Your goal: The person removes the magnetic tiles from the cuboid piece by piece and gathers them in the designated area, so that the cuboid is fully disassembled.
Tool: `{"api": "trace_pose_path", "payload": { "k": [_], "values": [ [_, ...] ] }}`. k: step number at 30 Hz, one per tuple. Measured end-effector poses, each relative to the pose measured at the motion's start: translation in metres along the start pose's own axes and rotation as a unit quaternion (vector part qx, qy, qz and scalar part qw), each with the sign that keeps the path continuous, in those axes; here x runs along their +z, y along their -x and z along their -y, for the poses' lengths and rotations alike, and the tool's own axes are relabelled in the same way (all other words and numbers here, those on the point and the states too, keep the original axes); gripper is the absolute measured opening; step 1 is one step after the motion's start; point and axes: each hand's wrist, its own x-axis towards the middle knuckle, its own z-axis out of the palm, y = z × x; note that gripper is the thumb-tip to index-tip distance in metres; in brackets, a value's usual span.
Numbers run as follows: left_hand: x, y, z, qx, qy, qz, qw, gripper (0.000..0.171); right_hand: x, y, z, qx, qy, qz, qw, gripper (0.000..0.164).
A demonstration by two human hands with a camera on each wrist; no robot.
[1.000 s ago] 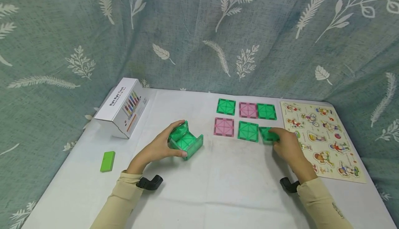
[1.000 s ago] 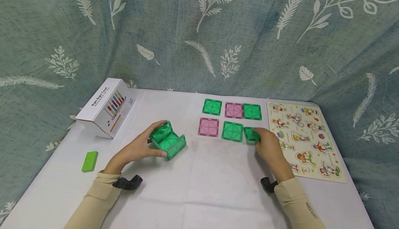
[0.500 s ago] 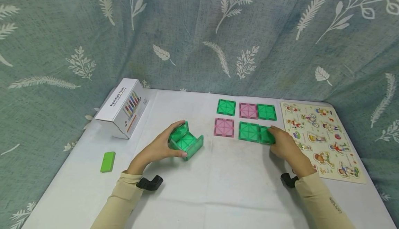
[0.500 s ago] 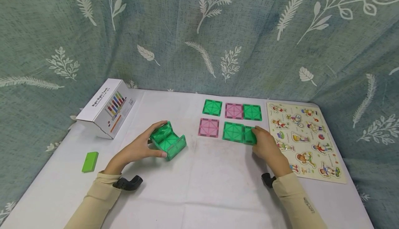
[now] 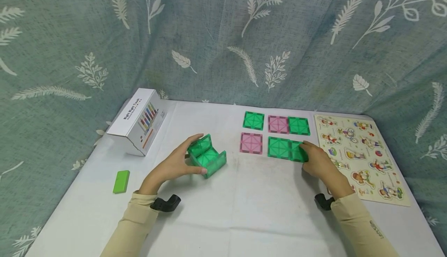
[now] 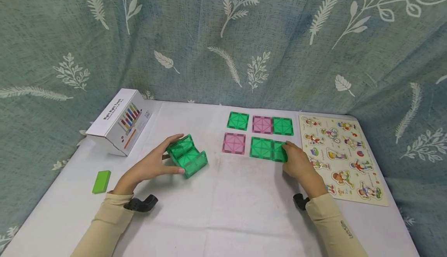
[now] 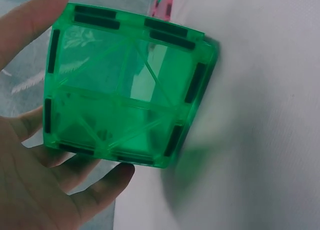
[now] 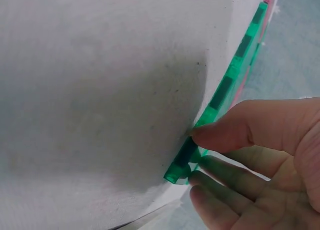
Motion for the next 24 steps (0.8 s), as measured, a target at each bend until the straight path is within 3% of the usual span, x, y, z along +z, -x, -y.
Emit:
{"api": "trace_pose_path", "payload": {
  "k": [6,11,24],
  "values": [
    [-0.004,0.001,0.001,-0.005,-0.014,-0.002,0.9999,0.103,-0.002,0.003,0.003,-0.008,-0.006,-0.001,1.0,0.066],
    [-0.007,0.002,0.001,-0.008,-0.012,0.005,0.9999,0.101,-0.009,0.008,0.013,-0.042,-0.017,-0.006,0.999,0.067],
    [-0.007,0.003,0.001,-0.002,-0.007,-0.003,1.0,0.1,-0.009,0.023,0.071,-0.157,-0.037,0.004,0.987,0.057]
  ]
}}
